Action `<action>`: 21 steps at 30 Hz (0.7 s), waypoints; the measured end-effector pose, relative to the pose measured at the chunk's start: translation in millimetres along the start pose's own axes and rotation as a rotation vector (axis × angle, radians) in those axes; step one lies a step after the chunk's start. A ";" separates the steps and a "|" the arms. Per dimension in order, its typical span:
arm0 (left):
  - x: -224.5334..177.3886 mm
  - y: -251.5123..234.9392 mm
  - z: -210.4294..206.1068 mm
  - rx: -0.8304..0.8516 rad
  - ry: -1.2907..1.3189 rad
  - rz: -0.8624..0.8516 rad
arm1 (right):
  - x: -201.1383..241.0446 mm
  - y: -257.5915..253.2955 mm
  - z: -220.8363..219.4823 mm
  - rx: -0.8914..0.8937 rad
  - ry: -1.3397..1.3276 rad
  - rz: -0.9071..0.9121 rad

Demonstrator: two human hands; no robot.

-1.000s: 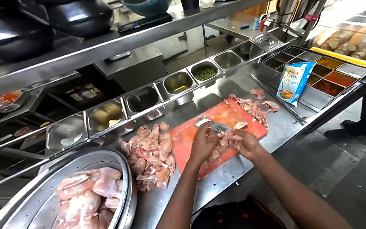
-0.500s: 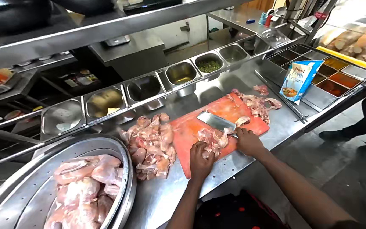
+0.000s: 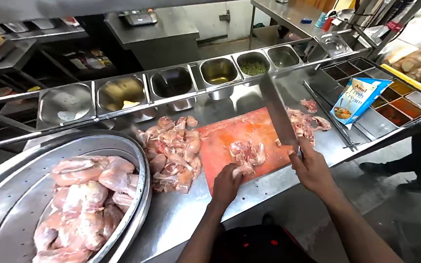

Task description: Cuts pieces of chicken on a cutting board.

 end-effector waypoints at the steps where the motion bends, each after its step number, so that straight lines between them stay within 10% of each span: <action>1: 3.1 -0.9 1.5 0.006 0.066 0.019 | 5.1 6.2 -3.4 -0.002 -0.098 -0.015; 14: 7.1 9.1 8.8 0.117 0.111 0.156 | 8.7 43.3 -86.8 0.452 0.301 -0.405; 21: 11.0 12.9 16.1 0.136 0.073 0.242 | 8.2 43.3 -84.4 0.419 0.298 -0.374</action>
Point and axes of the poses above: each hand's wrist, its own y-axis away from the middle knuckle, its own z-axis out of the back of the hand, x = y × z, the point moved 3 cm from there along -y, towards the middle knuckle, and after that the axes turned 15 degrees about -y, right-handed, at the moved point
